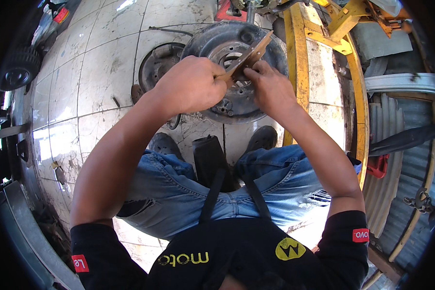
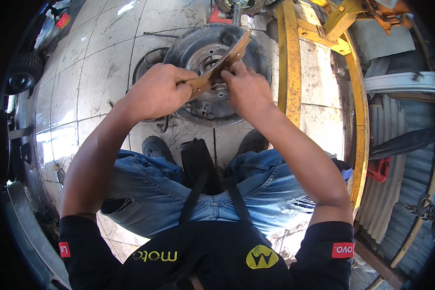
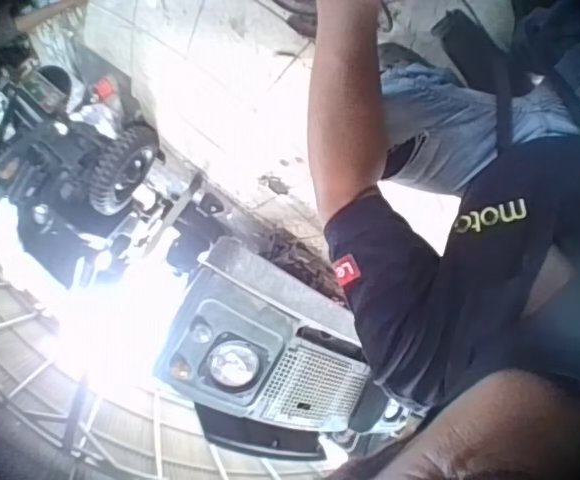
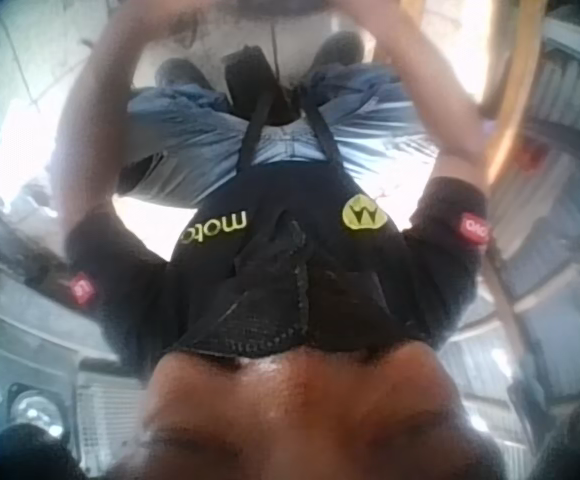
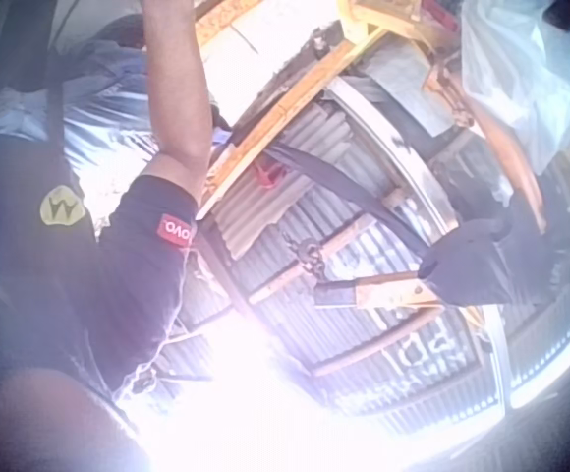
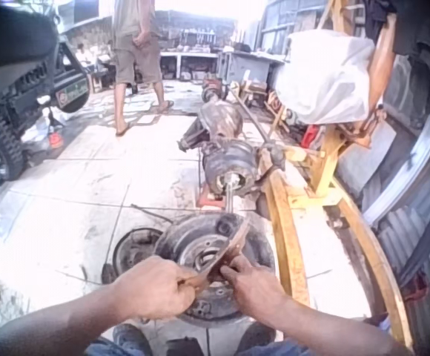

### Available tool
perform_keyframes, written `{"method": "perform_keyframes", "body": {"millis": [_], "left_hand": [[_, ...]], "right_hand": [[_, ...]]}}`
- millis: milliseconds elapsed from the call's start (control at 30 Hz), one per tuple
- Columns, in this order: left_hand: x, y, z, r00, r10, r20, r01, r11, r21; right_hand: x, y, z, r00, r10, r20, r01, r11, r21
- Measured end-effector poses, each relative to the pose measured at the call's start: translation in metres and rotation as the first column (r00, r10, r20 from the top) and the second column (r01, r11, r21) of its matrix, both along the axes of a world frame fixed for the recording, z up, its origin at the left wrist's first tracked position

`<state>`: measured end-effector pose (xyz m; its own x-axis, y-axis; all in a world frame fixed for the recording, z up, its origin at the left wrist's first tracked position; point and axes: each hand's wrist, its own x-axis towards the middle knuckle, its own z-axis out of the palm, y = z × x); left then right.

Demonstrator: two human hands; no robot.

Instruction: The person sits on the floor and cleans a brake shoe with a small metal scraper, then places it on the brake drum. They repeat the scraping and cleaning process on the brake shoe multiple times.

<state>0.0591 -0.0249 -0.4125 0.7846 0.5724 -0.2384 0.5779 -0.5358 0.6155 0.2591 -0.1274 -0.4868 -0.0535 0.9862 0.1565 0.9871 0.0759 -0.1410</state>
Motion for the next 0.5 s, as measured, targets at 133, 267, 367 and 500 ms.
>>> {"method": "perform_keyframes", "body": {"millis": [133, 267, 367, 500], "left_hand": [[0.0, 0.001, -0.003, 0.999, 0.015, 0.033, -0.015, 1.0, 0.02], [0.004, -0.001, 0.004, 0.999, 0.028, -0.034, -0.029, 0.999, -0.024], [0.002, -0.001, 0.003, 0.999, 0.023, -0.027, -0.024, 0.999, -0.025], [0.001, -0.002, 0.004, 0.999, 0.033, -0.01, -0.033, 0.999, -0.032]], "right_hand": [[-0.007, -0.002, 0.001, 1.0, 0.02, -0.005, -0.02, 0.999, -0.029], [-0.004, -0.003, 0.0, 1.0, 0.028, 0.008, -0.028, 1.0, -0.006], [-0.01, -0.002, 0.005, 1.0, 0.013, -0.003, -0.013, 0.999, -0.047], [-0.002, -0.001, 0.0, 0.998, 0.02, 0.06, -0.018, 1.0, -0.022]]}}
